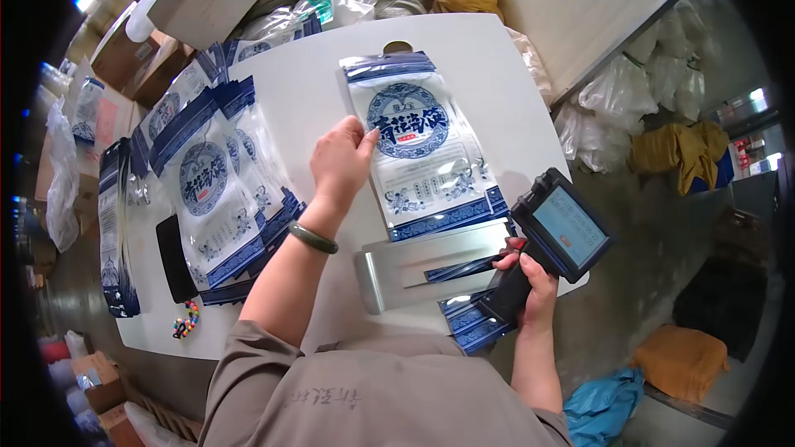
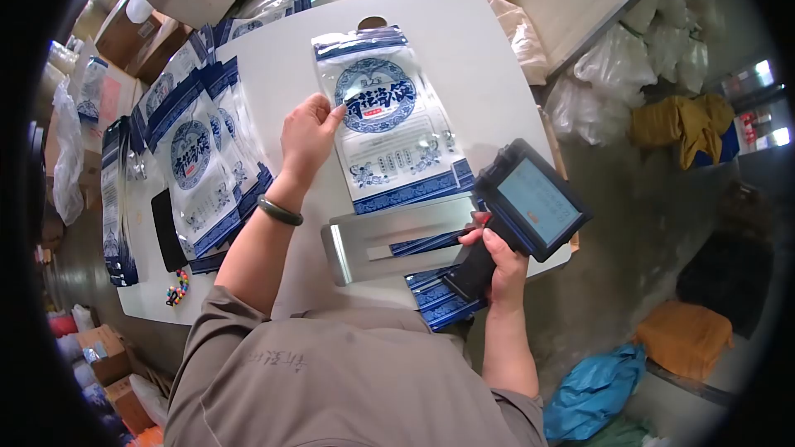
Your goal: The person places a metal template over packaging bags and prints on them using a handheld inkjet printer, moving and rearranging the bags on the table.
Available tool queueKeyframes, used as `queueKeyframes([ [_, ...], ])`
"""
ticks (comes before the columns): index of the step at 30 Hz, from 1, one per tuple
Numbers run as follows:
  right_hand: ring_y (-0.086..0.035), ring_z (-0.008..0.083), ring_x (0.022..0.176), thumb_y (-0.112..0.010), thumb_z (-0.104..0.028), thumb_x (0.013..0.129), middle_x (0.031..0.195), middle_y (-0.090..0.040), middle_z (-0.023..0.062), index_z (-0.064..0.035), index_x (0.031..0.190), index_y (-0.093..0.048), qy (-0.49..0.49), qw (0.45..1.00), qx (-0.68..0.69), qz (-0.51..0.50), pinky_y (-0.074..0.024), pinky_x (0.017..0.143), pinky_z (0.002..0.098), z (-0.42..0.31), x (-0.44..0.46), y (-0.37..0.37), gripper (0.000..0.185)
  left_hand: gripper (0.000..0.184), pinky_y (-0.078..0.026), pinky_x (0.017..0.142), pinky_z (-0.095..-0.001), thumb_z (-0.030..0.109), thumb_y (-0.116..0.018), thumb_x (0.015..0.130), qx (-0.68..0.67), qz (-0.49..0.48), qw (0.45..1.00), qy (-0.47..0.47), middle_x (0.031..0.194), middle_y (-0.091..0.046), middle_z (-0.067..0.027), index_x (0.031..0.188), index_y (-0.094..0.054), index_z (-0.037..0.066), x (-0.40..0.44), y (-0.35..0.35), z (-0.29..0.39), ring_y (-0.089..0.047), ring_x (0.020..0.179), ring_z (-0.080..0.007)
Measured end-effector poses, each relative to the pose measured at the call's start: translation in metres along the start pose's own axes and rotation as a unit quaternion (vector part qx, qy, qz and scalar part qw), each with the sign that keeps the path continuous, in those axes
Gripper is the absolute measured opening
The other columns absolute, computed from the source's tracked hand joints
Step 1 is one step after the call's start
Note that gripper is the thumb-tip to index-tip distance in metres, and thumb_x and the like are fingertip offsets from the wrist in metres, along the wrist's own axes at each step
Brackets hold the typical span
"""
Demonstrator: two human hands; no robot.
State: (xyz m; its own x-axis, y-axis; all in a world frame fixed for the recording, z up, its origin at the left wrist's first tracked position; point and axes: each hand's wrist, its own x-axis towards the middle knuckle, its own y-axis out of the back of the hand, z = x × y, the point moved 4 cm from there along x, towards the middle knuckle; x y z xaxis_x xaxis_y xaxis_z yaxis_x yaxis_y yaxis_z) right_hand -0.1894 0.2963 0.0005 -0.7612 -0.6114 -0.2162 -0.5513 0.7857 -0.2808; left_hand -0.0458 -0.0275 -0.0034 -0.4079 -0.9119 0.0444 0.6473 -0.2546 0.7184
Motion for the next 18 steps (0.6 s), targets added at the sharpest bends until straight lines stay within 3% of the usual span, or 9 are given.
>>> queueKeyframes([
  [5, -0.064, 0.0254, 0.096, -0.062, -0.016, 0.088, 0.089, -0.070, 0.0168, 0.0081, 0.120, -0.059, -0.018, 1.000, -0.006, -0.007, -0.0557, 0.091, 0.0402, 0.005, 0.001, 0.001, 0.041, 0.033, -0.049, 0.061, -0.0408, 0.037, -0.067, 0.093, 0.046, 0.049, 0.997, -0.049, 0.068, -0.069, -0.0097, 0.079, -0.071, 0.007, -0.006, 0.001, 0.003, -0.067, 0.067, -0.0296],
  [9, -0.064, 0.0258, 0.096, -0.061, -0.016, 0.088, 0.086, -0.069, 0.0169, 0.0089, 0.119, -0.059, -0.017, 1.000, -0.006, 0.000, -0.0579, 0.088, 0.0398, 0.007, 0.001, 0.003, 0.040, 0.034, -0.050, 0.060, -0.0410, 0.036, -0.063, 0.097, 0.147, 0.081, 0.975, -0.145, 0.072, -0.069, -0.0117, 0.081, -0.071, 0.007, -0.016, 0.013, 0.022, -0.066, 0.066, -0.0338],
  [12, -0.064, 0.0259, 0.097, -0.061, -0.016, 0.089, 0.085, -0.068, 0.0165, 0.0088, 0.119, -0.058, -0.008, 1.000, -0.004, 0.013, -0.0583, 0.088, 0.0401, 0.005, 0.000, -0.001, 0.039, 0.022, -0.049, 0.059, -0.0341, 0.024, -0.064, 0.097, 0.119, 0.113, 0.971, -0.176, 0.079, -0.070, -0.0109, 0.090, -0.072, 0.005, -0.020, 0.021, 0.026, -0.066, 0.064, -0.0253],
  [15, -0.063, 0.0250, 0.096, -0.060, -0.016, 0.090, 0.083, -0.068, 0.0159, 0.0086, 0.119, -0.058, -0.018, 1.000, -0.007, 0.004, -0.0576, 0.088, 0.0397, 0.005, 0.000, -0.001, 0.039, 0.014, -0.046, 0.059, -0.0263, 0.010, -0.065, 0.096, -0.186, 0.026, 0.981, -0.045, 0.082, -0.070, -0.0044, 0.106, -0.069, 0.002, -0.015, 0.018, 0.011, -0.061, 0.065, -0.0100],
  [18, -0.062, 0.0228, 0.091, -0.058, -0.017, 0.091, 0.082, -0.068, 0.0142, 0.0084, 0.119, -0.058, -0.027, 0.999, -0.031, -0.007, -0.0546, 0.087, 0.0375, 0.006, 0.002, 0.004, 0.038, 0.029, -0.043, 0.060, -0.0218, 0.003, -0.064, 0.096, -0.350, 0.047, 0.932, -0.080, 0.090, -0.070, 0.0000, 0.125, -0.062, -0.001, -0.011, 0.014, -0.008, -0.054, 0.072, -0.0020],
])
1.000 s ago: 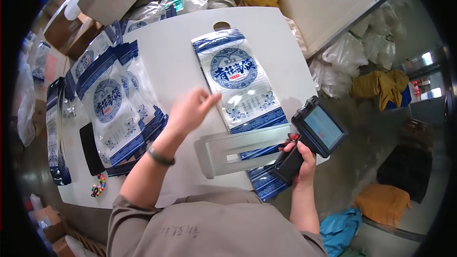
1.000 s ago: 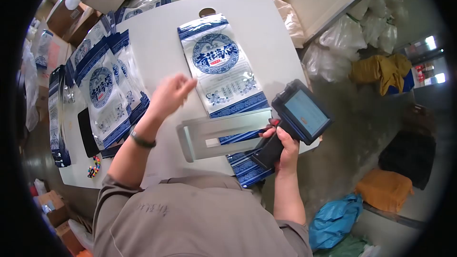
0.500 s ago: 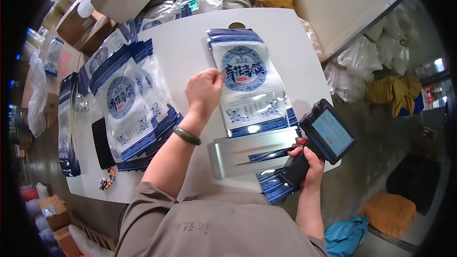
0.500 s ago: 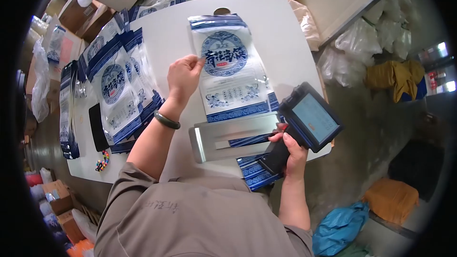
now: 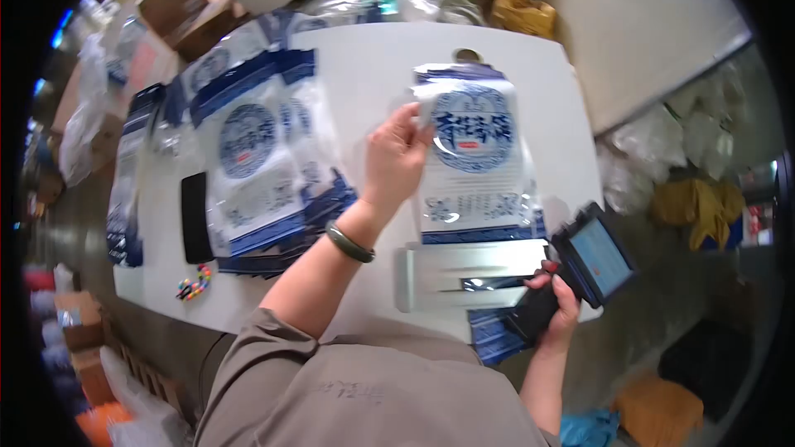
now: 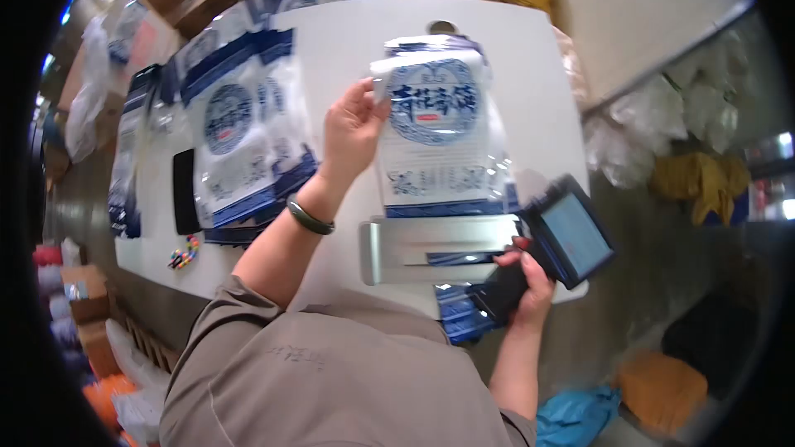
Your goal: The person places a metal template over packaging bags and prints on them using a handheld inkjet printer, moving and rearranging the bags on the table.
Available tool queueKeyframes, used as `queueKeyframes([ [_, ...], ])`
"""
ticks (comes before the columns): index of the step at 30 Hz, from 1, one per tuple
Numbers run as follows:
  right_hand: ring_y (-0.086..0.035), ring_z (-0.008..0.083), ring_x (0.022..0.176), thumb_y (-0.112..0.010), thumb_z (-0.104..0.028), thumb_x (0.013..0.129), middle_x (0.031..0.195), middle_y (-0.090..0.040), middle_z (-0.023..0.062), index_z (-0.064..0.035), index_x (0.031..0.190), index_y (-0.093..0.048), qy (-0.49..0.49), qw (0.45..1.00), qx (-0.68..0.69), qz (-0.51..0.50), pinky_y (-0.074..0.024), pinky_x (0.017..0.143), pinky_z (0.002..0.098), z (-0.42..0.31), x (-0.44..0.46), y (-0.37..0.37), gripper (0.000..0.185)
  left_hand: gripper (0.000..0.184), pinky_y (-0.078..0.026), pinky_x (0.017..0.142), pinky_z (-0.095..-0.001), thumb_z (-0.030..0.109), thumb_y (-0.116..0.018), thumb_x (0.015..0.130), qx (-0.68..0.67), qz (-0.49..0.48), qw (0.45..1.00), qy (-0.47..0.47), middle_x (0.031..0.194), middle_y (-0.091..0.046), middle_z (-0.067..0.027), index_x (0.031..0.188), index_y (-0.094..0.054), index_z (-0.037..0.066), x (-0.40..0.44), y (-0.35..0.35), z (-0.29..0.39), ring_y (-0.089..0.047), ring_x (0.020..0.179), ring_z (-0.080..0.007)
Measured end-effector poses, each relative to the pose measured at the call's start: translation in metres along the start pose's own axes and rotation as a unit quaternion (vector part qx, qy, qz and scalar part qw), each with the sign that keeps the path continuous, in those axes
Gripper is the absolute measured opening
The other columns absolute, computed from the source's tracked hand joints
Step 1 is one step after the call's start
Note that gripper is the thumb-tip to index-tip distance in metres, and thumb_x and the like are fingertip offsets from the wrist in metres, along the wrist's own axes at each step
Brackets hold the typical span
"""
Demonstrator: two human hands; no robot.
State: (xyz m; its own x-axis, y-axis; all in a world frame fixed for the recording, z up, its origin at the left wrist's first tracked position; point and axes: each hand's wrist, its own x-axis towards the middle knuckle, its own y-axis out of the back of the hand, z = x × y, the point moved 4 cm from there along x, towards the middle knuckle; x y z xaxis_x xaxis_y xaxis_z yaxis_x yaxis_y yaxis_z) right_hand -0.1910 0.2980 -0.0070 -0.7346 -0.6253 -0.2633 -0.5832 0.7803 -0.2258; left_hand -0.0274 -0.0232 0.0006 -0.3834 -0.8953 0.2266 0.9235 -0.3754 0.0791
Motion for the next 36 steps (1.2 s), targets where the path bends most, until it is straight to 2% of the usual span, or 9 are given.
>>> queueKeyframes([
  [6, -0.061, 0.0204, 0.093, -0.054, -0.018, 0.096, 0.086, -0.067, 0.0135, 0.0072, 0.124, -0.055, 0.003, 0.999, 0.036, -0.036, -0.0535, 0.089, 0.0369, 0.004, -0.002, 0.000, 0.038, 0.060, -0.039, 0.061, -0.0190, 0.007, -0.057, 0.101, 0.228, 0.170, 0.945, -0.164, 0.084, -0.057, 0.0034, 0.156, -0.032, 0.003, -0.016, 0.179, 0.041, -0.048, 0.072, -0.0029],
  [7, -0.061, 0.0202, 0.093, -0.054, -0.018, 0.096, 0.087, -0.067, 0.0138, 0.0073, 0.124, -0.054, 0.004, 0.998, 0.038, -0.040, -0.0542, 0.089, 0.0368, 0.004, -0.002, 0.000, 0.038, 0.054, -0.045, 0.065, -0.0219, 0.010, -0.058, 0.103, 0.118, 0.206, 0.966, -0.101, 0.076, -0.055, 0.0029, 0.153, -0.038, 0.005, -0.022, 0.213, 0.039, -0.051, 0.073, -0.0054],
  [14, -0.061, 0.0211, 0.091, -0.055, -0.021, 0.095, 0.081, -0.067, 0.0128, 0.0075, 0.120, -0.058, 0.004, 0.999, 0.036, -0.037, -0.0556, 0.087, 0.0347, 0.005, 0.000, -0.005, 0.038, 0.063, -0.049, 0.065, -0.0349, 0.020, -0.070, 0.086, 0.413, 0.236, 0.871, 0.123, 0.076, -0.069, -0.0103, 0.142, -0.048, 0.003, -0.045, 0.360, -0.038, -0.065, 0.068, -0.0203],
  [16, -0.062, 0.0218, 0.088, -0.055, -0.021, 0.094, 0.081, -0.066, 0.0128, 0.0079, 0.120, -0.058, -0.007, 0.999, 0.037, -0.027, -0.0551, 0.086, 0.0357, 0.006, 0.000, 0.002, 0.038, 0.065, -0.052, 0.075, -0.0464, 0.026, -0.069, 0.088, 0.449, 0.253, 0.846, 0.136, 0.086, -0.072, -0.0201, 0.144, -0.044, 0.004, -0.044, 0.351, -0.032, -0.070, 0.081, -0.0365],
  [19, -0.062, 0.0240, 0.090, -0.056, -0.019, 0.092, 0.083, -0.067, 0.0146, 0.0087, 0.121, -0.057, -0.009, 1.000, 0.018, -0.013, -0.0549, 0.088, 0.0387, 0.002, 0.000, 0.000, 0.040, 0.059, -0.052, 0.082, -0.0488, 0.029, -0.067, 0.093, 0.584, 0.277, 0.747, 0.158, 0.094, -0.071, -0.0196, 0.143, -0.045, 0.005, -0.043, 0.292, 0.025, -0.068, 0.092, -0.0402],
  [20, -0.062, 0.0244, 0.092, -0.056, -0.019, 0.092, 0.083, -0.067, 0.0148, 0.0087, 0.121, -0.057, -0.003, 1.000, 0.020, -0.007, -0.0555, 0.089, 0.0394, 0.003, 0.001, 0.001, 0.040, 0.054, -0.053, 0.084, -0.0473, 0.028, -0.065, 0.094, 0.674, 0.294, 0.678, 0.005, 0.109, -0.069, -0.0203, 0.140, -0.049, 0.006, -0.044, 0.290, 0.024, -0.066, 0.099, -0.0385],
  [24, -0.062, 0.0253, 0.098, -0.056, -0.019, 0.091, 0.086, -0.068, 0.0156, 0.0077, 0.121, -0.057, -0.006, 0.999, 0.040, -0.005, -0.0568, 0.089, 0.0415, -0.001, -0.002, -0.004, 0.040, 0.046, -0.049, 0.100, -0.0427, 0.013, -0.077, 0.085, 0.449, 0.003, 0.872, -0.195, 0.131, -0.063, -0.0133, 0.128, -0.062, 0.006, -0.033, 0.143, 0.053, -0.061, 0.118, -0.0328],
  [27, -0.062, 0.0255, 0.098, -0.056, -0.018, 0.091, 0.088, -0.069, 0.0160, 0.0070, 0.121, -0.057, 0.001, 0.998, 0.053, -0.026, -0.0567, 0.089, 0.0424, -0.001, 0.000, -0.003, 0.040, 0.063, -0.036, 0.115, -0.0464, 0.024, -0.081, 0.080, 0.381, -0.294, 0.839, -0.255, 0.147, -0.052, -0.0125, 0.138, -0.059, 0.015, -0.046, 0.026, 0.056, -0.047, 0.136, -0.0318],
  [36, -0.063, 0.0252, 0.095, -0.056, -0.015, 0.090, 0.086, -0.069, 0.0180, 0.0069, 0.120, -0.057, -0.008, 0.997, 0.071, -0.012, -0.0566, 0.088, 0.0434, -0.005, -0.003, -0.006, 0.038, 0.058, -0.037, 0.111, -0.0460, 0.034, -0.076, 0.086, 0.372, -0.278, 0.856, -0.228, 0.144, -0.053, -0.0131, 0.138, -0.059, 0.014, -0.054, -0.045, 0.045, -0.046, 0.135, -0.0320],
])
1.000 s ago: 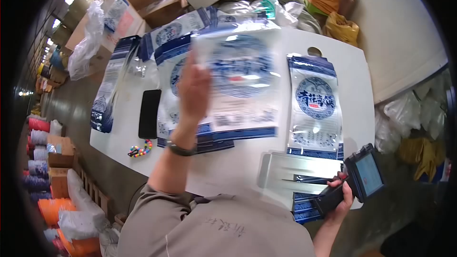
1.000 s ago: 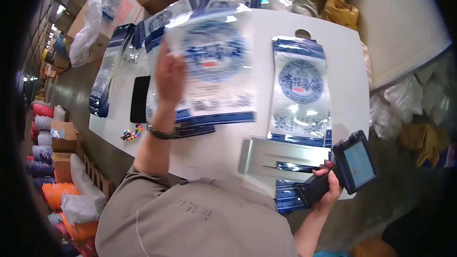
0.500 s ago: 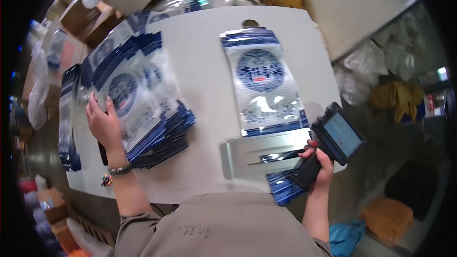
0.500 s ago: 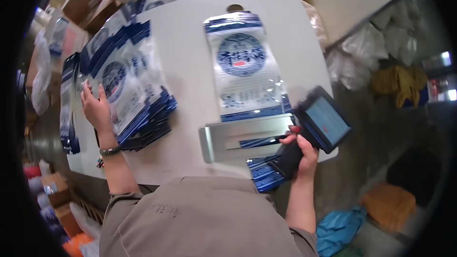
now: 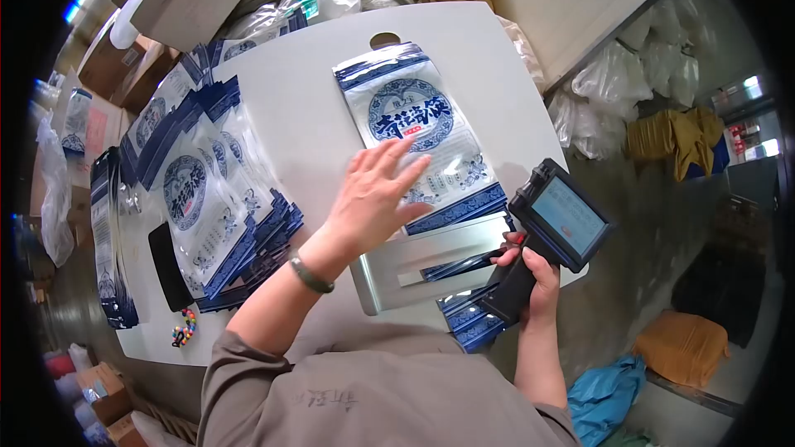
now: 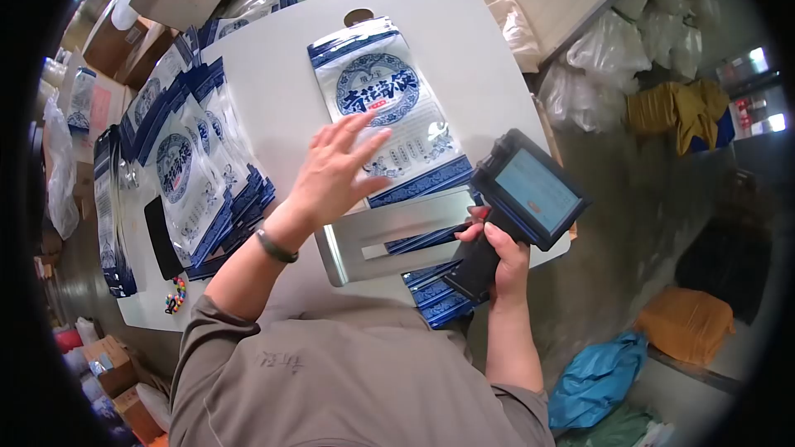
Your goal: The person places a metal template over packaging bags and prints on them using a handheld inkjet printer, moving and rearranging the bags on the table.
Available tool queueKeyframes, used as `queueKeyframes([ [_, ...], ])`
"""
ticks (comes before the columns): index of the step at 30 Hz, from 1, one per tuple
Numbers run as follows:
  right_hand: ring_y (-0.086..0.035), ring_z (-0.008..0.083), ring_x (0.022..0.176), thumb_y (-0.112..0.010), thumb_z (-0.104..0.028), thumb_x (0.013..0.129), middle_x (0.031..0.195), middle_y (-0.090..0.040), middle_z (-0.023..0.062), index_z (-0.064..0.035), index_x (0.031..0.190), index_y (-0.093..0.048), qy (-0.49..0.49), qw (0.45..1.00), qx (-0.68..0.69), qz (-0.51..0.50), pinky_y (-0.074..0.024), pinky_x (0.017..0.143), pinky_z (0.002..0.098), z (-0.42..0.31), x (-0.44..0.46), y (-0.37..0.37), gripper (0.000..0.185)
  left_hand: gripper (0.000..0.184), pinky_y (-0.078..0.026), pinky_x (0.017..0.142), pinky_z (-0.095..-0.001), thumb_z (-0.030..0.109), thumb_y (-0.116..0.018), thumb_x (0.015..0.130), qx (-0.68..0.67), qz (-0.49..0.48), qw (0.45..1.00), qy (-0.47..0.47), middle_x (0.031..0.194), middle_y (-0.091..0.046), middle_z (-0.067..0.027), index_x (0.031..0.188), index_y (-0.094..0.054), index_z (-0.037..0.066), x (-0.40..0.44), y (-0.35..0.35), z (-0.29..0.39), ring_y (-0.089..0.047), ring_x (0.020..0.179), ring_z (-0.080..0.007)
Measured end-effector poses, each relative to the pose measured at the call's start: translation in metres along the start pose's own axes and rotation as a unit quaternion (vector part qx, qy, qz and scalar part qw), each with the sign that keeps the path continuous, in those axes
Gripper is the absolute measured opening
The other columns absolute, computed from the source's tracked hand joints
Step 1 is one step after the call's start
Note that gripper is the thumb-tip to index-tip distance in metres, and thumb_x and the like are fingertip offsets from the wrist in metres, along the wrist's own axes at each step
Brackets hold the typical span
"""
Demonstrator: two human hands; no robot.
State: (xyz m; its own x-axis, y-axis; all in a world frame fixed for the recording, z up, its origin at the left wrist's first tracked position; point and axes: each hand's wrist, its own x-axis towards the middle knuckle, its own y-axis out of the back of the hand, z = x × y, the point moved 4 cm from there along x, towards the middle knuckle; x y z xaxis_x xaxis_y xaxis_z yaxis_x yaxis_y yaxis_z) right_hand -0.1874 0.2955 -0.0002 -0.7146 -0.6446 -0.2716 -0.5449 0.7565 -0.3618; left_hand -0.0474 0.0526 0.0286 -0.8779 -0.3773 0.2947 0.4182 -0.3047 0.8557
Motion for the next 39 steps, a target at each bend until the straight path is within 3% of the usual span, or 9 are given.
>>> queueKeyframes([
  [2, -0.063, 0.0249, 0.094, -0.056, -0.015, 0.090, 0.086, -0.069, 0.0177, 0.0072, 0.120, -0.057, -0.001, 1.000, 0.006, 0.002, -0.0568, 0.087, 0.0434, 0.001, 0.001, 0.001, 0.038, 0.050, -0.050, 0.095, -0.0423, 0.034, -0.077, 0.086, -0.027, 0.052, 0.998, 0.036, 0.126, -0.061, -0.0126, 0.128, -0.063, 0.010, -0.014, 0.025, 0.001, -0.060, 0.115, -0.0306],
  [5, -0.063, 0.0246, 0.094, -0.056, -0.016, 0.090, 0.085, -0.069, 0.0173, 0.0077, 0.120, -0.057, 0.002, 1.000, 0.014, 0.012, -0.0568, 0.088, 0.0435, 0.000, 0.001, 0.001, 0.038, 0.043, -0.055, 0.079, -0.0392, 0.035, -0.078, 0.086, -0.071, -0.192, 0.960, 0.191, 0.107, -0.065, -0.0114, 0.117, -0.064, 0.007, -0.062, 0.027, -0.006, -0.067, 0.091, -0.0278],
  [7, -0.063, 0.0244, 0.093, -0.056, -0.016, 0.090, 0.084, -0.069, 0.0171, 0.0079, 0.120, -0.057, 0.006, 1.000, 0.008, 0.025, -0.0566, 0.088, 0.0436, 0.002, 0.002, 0.002, 0.038, 0.041, -0.055, 0.071, -0.0385, 0.036, -0.077, 0.087, -0.134, -0.191, 0.961, 0.151, 0.100, -0.065, -0.0114, 0.111, -0.063, 0.006, -0.079, 0.028, 0.009, -0.067, 0.075, -0.0268],
  [8, -0.063, 0.0244, 0.093, -0.057, -0.017, 0.090, 0.084, -0.069, 0.0171, 0.0082, 0.120, -0.057, -0.001, 1.000, 0.005, 0.024, -0.0560, 0.090, 0.0435, 0.002, 0.002, 0.002, 0.039, 0.037, -0.054, 0.072, -0.0428, 0.038, -0.072, 0.090, -0.139, -0.193, 0.959, 0.153, 0.092, -0.066, -0.0138, 0.105, -0.062, 0.005, -0.082, 0.026, 0.014, -0.067, 0.083, -0.0351],
  [12, -0.064, 0.0268, 0.100, -0.057, -0.017, 0.091, 0.084, -0.069, 0.0175, 0.0090, 0.120, -0.056, -0.005, 1.000, 0.024, 0.018, -0.0523, 0.099, 0.0430, 0.004, 0.002, 0.004, 0.039, 0.021, -0.051, 0.068, -0.0460, 0.021, -0.069, 0.092, -0.177, -0.180, 0.948, 0.196, 0.078, -0.063, -0.0173, 0.094, -0.057, 0.005, -0.087, 0.012, 0.009, -0.065, 0.080, -0.0388],
  [17, -0.062, 0.0330, 0.118, -0.055, -0.016, 0.092, 0.085, -0.069, 0.0182, 0.0094, 0.120, -0.055, 0.007, 0.998, 0.062, 0.014, -0.0448, 0.111, 0.0451, 0.005, 0.002, 0.007, 0.038, 0.013, -0.050, 0.063, -0.0370, 0.014, -0.066, 0.094, -0.245, -0.029, 0.926, 0.285, 0.072, -0.065, -0.0153, 0.091, -0.065, 0.002, -0.046, 0.052, -0.032, -0.062, 0.063, -0.0255],
  [19, -0.060, 0.0343, 0.123, -0.054, -0.016, 0.093, 0.086, -0.069, 0.0185, 0.0091, 0.120, -0.055, 0.004, 0.997, 0.080, 0.008, -0.0433, 0.112, 0.0466, 0.008, 0.004, 0.010, 0.037, 0.016, -0.050, 0.064, -0.0362, 0.017, -0.066, 0.095, -0.234, 0.004, 0.947, 0.220, 0.075, -0.068, -0.0145, 0.096, -0.067, 0.001, -0.025, 0.043, -0.052, -0.062, 0.064, -0.0236],
  [28, -0.064, 0.0323, 0.114, -0.057, -0.016, 0.090, 0.089, -0.071, 0.0186, 0.0090, 0.116, -0.060, 0.011, 1.000, 0.002, 0.017, -0.0458, 0.109, 0.0460, 0.001, 0.001, 0.003, 0.035, 0.032, -0.051, 0.076, -0.0449, 0.031, -0.064, 0.096, -0.185, -0.077, 0.941, 0.272, 0.092, -0.069, -0.0240, 0.101, -0.068, 0.000, 0.009, -0.009, -0.082, -0.067, 0.087, -0.0396],
  [39, -0.067, 0.0296, 0.102, -0.059, -0.015, 0.089, 0.084, -0.068, 0.0164, 0.0083, 0.116, -0.060, -0.016, 0.999, -0.028, 0.000, -0.0490, 0.104, 0.0444, -0.004, 0.001, -0.004, 0.036, 0.033, -0.054, 0.079, -0.0466, 0.036, -0.063, 0.097, -0.076, -0.104, 0.960, 0.250, 0.092, -0.071, -0.0198, 0.105, -0.071, 0.004, 0.011, -0.002, -0.081, -0.068, 0.090, -0.0375],
])
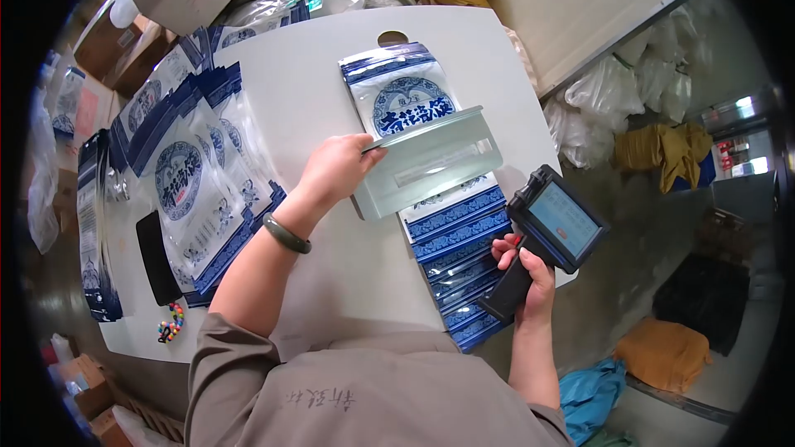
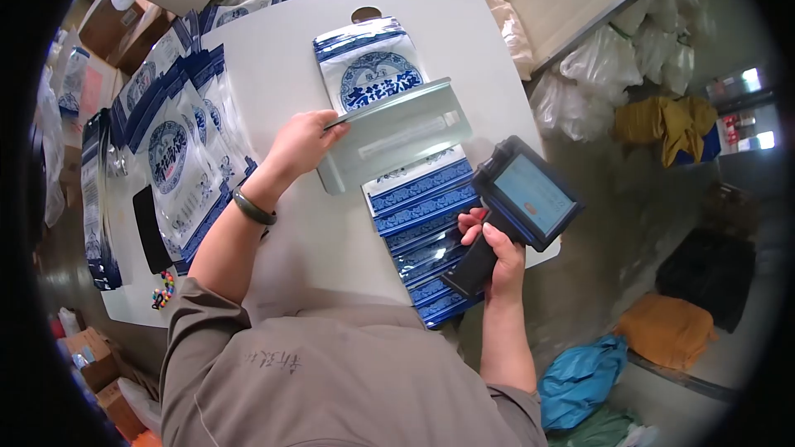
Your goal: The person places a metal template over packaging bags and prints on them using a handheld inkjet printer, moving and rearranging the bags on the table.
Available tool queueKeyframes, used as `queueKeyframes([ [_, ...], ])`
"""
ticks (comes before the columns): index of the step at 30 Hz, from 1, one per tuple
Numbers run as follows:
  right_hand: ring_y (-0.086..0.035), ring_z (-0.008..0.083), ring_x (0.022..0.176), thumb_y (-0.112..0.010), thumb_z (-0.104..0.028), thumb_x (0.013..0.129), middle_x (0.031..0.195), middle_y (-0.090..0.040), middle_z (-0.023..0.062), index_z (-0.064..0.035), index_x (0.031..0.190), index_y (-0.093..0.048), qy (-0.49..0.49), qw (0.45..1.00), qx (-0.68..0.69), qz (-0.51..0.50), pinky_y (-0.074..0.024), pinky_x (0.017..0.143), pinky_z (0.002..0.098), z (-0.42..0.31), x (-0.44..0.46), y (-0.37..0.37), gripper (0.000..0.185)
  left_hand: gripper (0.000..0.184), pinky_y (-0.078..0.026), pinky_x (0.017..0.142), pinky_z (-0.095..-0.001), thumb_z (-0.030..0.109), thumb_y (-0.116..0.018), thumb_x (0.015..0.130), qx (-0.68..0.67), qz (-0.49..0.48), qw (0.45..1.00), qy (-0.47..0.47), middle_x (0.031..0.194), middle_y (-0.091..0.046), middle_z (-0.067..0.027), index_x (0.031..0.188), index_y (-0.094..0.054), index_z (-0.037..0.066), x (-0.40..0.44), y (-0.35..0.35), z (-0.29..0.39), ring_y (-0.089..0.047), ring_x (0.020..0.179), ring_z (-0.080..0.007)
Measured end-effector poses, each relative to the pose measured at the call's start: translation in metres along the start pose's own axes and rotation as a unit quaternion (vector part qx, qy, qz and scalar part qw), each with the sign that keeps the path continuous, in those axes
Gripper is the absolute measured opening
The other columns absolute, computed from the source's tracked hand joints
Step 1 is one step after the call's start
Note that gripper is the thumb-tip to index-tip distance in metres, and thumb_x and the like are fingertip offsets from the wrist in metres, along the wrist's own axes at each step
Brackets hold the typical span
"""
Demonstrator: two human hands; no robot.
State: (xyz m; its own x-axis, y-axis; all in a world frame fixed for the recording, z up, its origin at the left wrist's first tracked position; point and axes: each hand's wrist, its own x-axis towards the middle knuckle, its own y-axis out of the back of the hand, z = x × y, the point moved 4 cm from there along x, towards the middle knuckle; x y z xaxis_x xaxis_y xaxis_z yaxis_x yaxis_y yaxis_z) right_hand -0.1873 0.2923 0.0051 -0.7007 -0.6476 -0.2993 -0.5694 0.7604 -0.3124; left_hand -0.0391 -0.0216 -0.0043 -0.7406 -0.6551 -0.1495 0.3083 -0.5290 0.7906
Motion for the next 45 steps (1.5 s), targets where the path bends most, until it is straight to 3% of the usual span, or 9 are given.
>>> queueKeyframes([
  [6, -0.068, 0.0256, 0.078, -0.063, -0.010, 0.085, 0.085, -0.067, 0.0144, 0.0095, 0.117, -0.058, -0.071, 0.995, -0.042, -0.063, -0.0567, 0.079, 0.0391, -0.049, -0.018, -0.061, 0.038, 0.033, -0.055, 0.079, -0.0456, 0.038, -0.062, 0.097, 0.008, -0.024, 1.000, 0.014, 0.092, -0.073, -0.0168, 0.102, -0.072, 0.007, 0.002, 0.001, -0.003, -0.070, 0.089, -0.0355],
  [7, -0.066, 0.0234, 0.071, -0.063, -0.013, 0.085, 0.085, -0.068, 0.0161, 0.0095, 0.120, -0.058, -0.050, 0.993, -0.087, -0.068, -0.0561, 0.068, 0.0348, -0.051, -0.016, -0.071, 0.041, 0.033, -0.055, 0.079, -0.0456, 0.038, -0.061, 0.097, 0.009, -0.020, 1.000, 0.009, 0.092, -0.073, -0.0162, 0.101, -0.072, 0.008, 0.003, 0.000, -0.003, -0.070, 0.089, -0.0353],
  [10, -0.067, 0.0208, 0.073, -0.063, -0.010, 0.086, 0.081, -0.068, 0.0128, 0.0077, 0.116, -0.060, -0.104, 0.961, -0.226, -0.122, -0.0548, 0.067, 0.0318, -0.050, 0.003, -0.086, 0.035, 0.032, -0.054, 0.073, -0.0461, 0.036, -0.062, 0.098, -0.005, 0.018, 1.000, -0.023, 0.082, -0.071, -0.0183, 0.099, -0.071, 0.006, 0.004, -0.004, -0.008, -0.069, 0.081, -0.0367],
  [17, -0.066, 0.0170, 0.067, -0.067, -0.003, 0.084, 0.079, -0.067, 0.0082, 0.0037, 0.103, -0.063, -0.071, 0.885, -0.433, -0.157, -0.0528, 0.062, 0.0313, -0.037, 0.038, -0.116, 0.021, 0.029, -0.056, 0.081, -0.0461, 0.037, -0.060, 0.097, 0.017, -0.016, 1.000, 0.005, 0.094, -0.074, -0.0138, 0.101, -0.072, 0.011, 0.004, -0.002, -0.007, -0.071, 0.091, -0.0327],
  [32, -0.063, 0.0177, 0.052, -0.062, -0.006, 0.085, 0.065, -0.063, 0.0106, 0.0073, 0.096, -0.062, -0.131, 0.860, -0.488, -0.070, -0.0552, 0.049, 0.0338, -0.053, 0.075, -0.110, 0.017, 0.030, -0.055, 0.079, -0.0473, 0.036, -0.061, 0.097, 0.002, 0.012, 0.999, -0.030, 0.090, -0.072, -0.0173, 0.100, -0.072, 0.008, 0.004, -0.005, -0.008, -0.069, 0.088, -0.0366],
  [38, -0.066, 0.0230, 0.056, -0.067, -0.014, 0.087, 0.071, -0.066, 0.0132, 0.0044, 0.095, -0.061, -0.117, 0.924, -0.362, 0.043, -0.0574, 0.054, 0.0355, -0.077, 0.088, -0.043, 0.021, 0.030, -0.054, 0.082, -0.0465, 0.035, -0.061, 0.098, -0.018, 0.001, 1.000, -0.008, 0.094, -0.072, -0.0179, 0.100, -0.072, 0.007, -0.002, 0.004, -0.004, -0.069, 0.093, -0.0350],
  [40, -0.072, 0.0242, 0.079, -0.064, -0.016, 0.090, 0.081, -0.070, 0.0157, 0.0067, 0.105, -0.063, 0.000, 0.972, -0.235, 0.032, -0.0581, 0.078, 0.0357, -0.073, 0.074, -0.026, 0.028, 0.029, -0.054, 0.080, -0.0472, 0.033, -0.062, 0.097, -0.062, 0.024, 0.998, -0.020, 0.092, -0.071, -0.0199, 0.098, -0.071, 0.005, -0.010, 0.005, -0.007, -0.069, 0.091, -0.0356],
  [42, -0.070, 0.0277, 0.096, -0.060, -0.017, 0.091, 0.086, -0.071, 0.0176, 0.0088, 0.113, -0.061, 0.017, 0.990, -0.140, 0.017, -0.0507, 0.099, 0.0418, -0.063, 0.056, -0.016, 0.034, 0.028, -0.052, 0.076, -0.0472, 0.031, -0.064, 0.097, -0.059, -0.011, 0.998, -0.029, 0.088, -0.069, -0.0222, 0.095, -0.069, 0.003, -0.027, 0.012, -0.006, -0.068, 0.086, -0.0372],
  [45, -0.066, 0.0315, 0.107, -0.057, -0.018, 0.092, 0.091, -0.072, 0.0197, 0.0096, 0.117, -0.058, 0.042, 0.998, -0.046, -0.023, -0.0417, 0.110, 0.0468, -0.046, 0.026, -0.014, 0.037, 0.029, -0.051, 0.071, -0.0471, 0.029, -0.065, 0.096, -0.097, -0.101, 0.990, -0.017, 0.082, -0.065, -0.0243, 0.092, -0.066, 0.001, -0.066, 0.024, 0.010, -0.066, 0.079, -0.0399],
])
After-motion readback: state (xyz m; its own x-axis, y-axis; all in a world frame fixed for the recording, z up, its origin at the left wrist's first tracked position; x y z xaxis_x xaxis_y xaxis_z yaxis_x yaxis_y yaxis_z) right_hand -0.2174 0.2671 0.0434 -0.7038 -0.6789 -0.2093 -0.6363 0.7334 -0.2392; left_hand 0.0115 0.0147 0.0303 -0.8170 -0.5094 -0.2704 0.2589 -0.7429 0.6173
